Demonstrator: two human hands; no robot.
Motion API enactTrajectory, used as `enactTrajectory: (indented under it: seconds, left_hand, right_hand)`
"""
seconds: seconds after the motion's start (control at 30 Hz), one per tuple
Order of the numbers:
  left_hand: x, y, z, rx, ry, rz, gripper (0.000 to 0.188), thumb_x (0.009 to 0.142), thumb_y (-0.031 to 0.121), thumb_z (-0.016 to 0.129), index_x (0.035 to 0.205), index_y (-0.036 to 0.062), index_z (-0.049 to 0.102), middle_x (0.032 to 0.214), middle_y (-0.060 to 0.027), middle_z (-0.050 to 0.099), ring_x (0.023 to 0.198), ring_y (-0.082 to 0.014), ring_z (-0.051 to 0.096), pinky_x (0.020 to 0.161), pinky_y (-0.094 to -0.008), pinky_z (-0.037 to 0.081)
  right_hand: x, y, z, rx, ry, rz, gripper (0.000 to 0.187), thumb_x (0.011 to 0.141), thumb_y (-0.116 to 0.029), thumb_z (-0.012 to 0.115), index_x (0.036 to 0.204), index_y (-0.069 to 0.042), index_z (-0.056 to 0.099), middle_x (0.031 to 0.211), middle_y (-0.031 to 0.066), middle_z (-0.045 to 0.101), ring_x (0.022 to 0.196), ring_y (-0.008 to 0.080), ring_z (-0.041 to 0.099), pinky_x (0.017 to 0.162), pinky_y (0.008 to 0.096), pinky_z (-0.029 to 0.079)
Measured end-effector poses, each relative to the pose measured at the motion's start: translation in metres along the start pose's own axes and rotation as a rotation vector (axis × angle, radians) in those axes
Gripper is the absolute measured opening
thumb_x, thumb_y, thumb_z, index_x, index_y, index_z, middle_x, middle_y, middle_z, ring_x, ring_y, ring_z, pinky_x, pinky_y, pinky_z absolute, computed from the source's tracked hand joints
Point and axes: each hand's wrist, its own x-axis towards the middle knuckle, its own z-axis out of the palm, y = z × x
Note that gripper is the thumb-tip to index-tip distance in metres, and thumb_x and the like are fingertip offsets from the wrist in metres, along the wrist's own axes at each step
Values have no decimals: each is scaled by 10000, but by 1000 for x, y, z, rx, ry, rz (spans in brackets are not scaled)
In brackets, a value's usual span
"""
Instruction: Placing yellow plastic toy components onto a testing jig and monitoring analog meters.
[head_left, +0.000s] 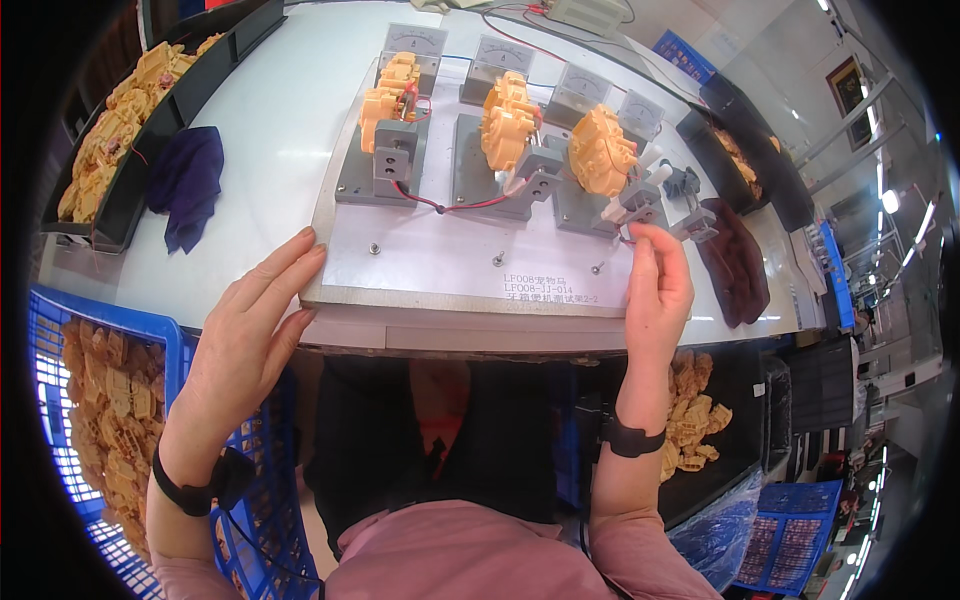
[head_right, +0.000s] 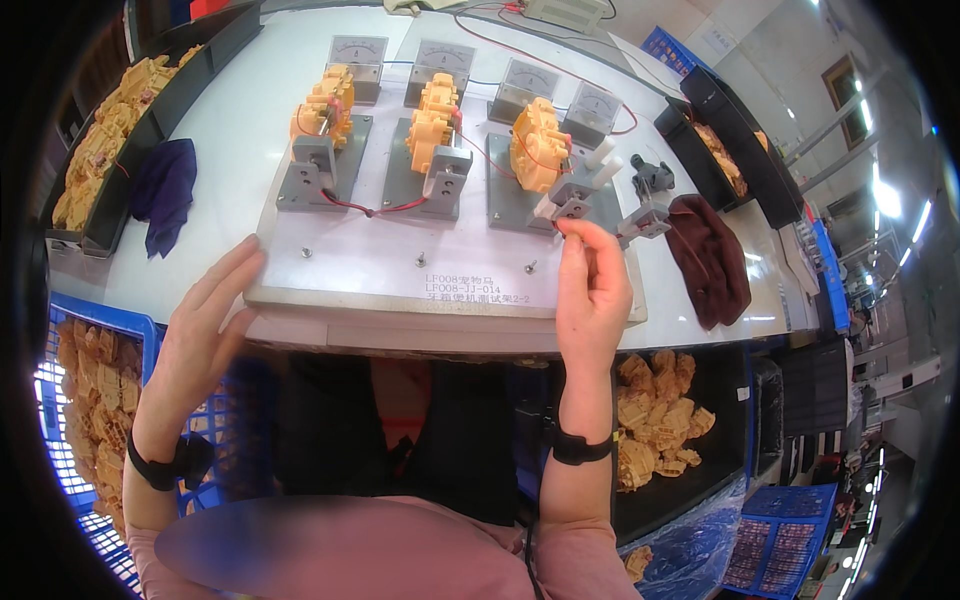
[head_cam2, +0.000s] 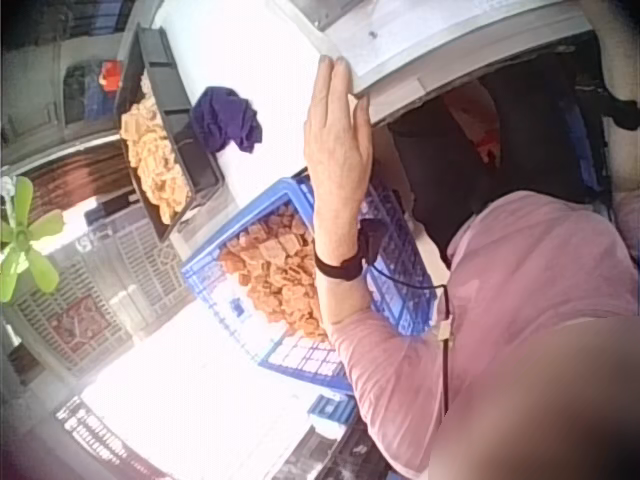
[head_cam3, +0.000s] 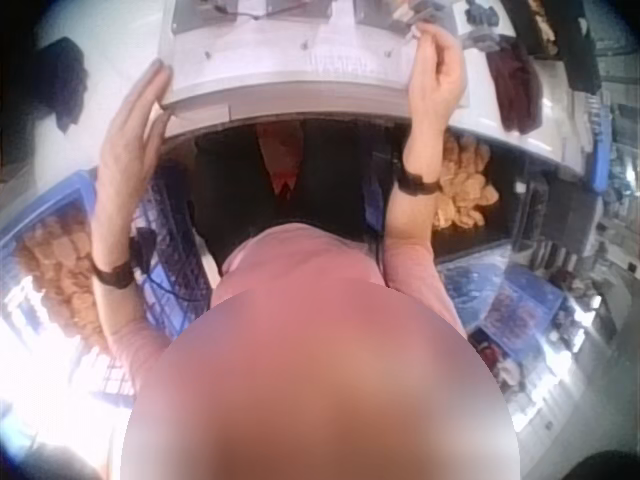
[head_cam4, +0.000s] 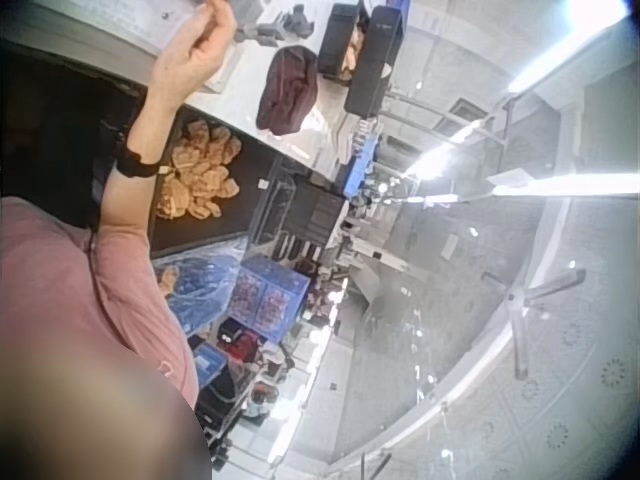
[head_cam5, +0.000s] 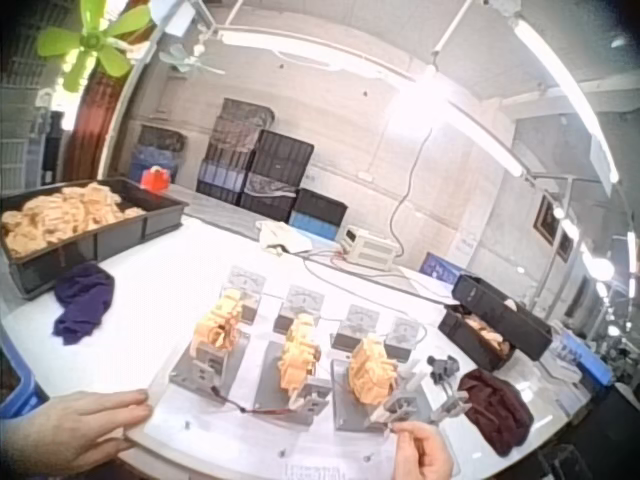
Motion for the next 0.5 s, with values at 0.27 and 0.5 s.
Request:
enactTrajectory:
  seconds: [0.27, 0.5]
  left_hand:
    - [2, -1, 2, 70, 71, 59, 495, 875, 9, 634, 1362, 60, 558, 1444, -143, 526, 1241, -345, 557, 1025, -396, 453]
    - [0, -1, 2, 52, 64, 59, 493, 888, 17, 626, 1372, 66, 552, 1447, -139, 524, 1253, -343, 549, 1032, -398, 449]
  right_hand:
    - [4, -12, -2, -36, -87, -23, 132, 989, -69, 585, 1078, -28, 673, 862, -16, 590, 757, 65, 524, 713, 209, 424]
    - [3, -18, -21, -447, -359, -320, 133, 898, -81, 677, 1020, -34, 698, 965, 94, 640, 936, 269, 598, 843, 350, 471]
